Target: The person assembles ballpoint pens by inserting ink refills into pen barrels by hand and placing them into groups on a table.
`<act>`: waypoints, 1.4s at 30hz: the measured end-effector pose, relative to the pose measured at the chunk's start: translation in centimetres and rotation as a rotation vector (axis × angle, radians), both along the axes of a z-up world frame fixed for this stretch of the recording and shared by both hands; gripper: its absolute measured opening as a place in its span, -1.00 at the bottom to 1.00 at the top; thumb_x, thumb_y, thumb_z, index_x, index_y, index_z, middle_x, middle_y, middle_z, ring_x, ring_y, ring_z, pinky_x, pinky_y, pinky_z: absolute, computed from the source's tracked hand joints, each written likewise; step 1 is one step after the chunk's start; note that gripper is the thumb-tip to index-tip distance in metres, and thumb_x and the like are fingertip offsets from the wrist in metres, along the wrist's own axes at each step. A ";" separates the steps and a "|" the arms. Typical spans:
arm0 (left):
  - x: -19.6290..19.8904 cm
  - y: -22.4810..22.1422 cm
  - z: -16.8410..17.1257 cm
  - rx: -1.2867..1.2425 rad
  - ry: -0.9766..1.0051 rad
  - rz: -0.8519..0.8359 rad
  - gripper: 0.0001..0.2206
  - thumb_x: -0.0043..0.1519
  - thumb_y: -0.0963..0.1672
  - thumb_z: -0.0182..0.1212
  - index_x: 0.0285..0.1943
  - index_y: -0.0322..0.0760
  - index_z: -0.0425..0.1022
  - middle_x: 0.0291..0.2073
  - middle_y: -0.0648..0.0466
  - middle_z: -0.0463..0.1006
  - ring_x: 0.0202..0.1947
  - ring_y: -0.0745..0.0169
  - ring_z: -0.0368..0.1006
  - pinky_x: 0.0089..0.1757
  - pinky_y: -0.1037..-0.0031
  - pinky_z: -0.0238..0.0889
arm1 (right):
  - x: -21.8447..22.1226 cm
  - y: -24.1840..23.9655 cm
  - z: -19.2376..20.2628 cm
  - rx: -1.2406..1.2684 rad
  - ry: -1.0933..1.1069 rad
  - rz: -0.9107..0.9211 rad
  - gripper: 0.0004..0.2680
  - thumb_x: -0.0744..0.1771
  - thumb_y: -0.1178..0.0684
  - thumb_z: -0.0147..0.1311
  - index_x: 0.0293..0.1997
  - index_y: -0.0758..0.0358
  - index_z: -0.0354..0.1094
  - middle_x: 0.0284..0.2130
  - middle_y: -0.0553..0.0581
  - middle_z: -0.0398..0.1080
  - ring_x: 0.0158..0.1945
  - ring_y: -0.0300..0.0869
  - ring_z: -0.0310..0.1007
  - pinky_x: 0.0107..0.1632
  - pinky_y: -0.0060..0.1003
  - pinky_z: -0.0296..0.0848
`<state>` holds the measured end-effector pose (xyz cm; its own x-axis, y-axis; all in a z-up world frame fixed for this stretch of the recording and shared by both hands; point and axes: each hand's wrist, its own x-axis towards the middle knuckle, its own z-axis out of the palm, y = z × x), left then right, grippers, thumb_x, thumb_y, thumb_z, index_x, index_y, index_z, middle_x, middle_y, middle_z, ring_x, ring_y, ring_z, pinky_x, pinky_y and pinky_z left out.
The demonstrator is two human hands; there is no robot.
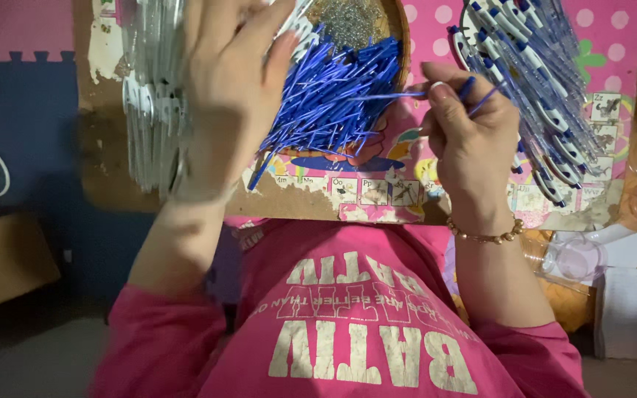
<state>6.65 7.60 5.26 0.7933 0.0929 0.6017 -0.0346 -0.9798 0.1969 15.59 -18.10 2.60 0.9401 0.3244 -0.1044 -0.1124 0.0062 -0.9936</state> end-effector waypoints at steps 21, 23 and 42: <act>-10.5 -5.6 -5.8 -0.366 -0.114 0.108 -0.89 0.37 -0.23 0.39 0.04 -0.29 0.68 -0.07 -0.01 0.49 -0.06 -0.01 0.43 0.00 0.20 0.33 | 0.7 5.3 -0.7 -0.721 -1.155 0.425 -0.68 0.44 0.01 0.38 0.36 0.13 0.46 -0.18 0.16 0.21 -0.31 -0.13 0.21 -0.59 -0.34 0.41; -11.2 -5.7 -6.3 -0.396 -0.064 0.133 -0.91 0.38 -0.22 0.35 0.02 -0.30 0.67 -0.06 -0.05 0.47 -0.02 -0.05 0.44 0.02 0.18 0.37 | 0.3 6.0 -0.2 -0.895 -1.294 0.431 -0.56 0.38 -0.13 0.45 0.44 -0.21 0.39 -0.06 0.13 0.26 -0.11 -0.09 0.32 -0.58 -0.26 0.47; -10.7 -7.4 -5.8 -0.411 -0.040 0.100 -0.88 0.36 -0.27 0.40 0.03 -0.32 0.70 -0.09 -0.04 0.47 -0.06 -0.03 0.44 -0.07 0.22 0.39 | 2.4 -11.1 -2.6 -1.087 -0.745 -0.032 -0.89 0.40 0.03 0.40 0.00 0.13 0.68 -0.19 0.27 0.44 -0.24 0.12 0.51 -0.26 0.06 0.40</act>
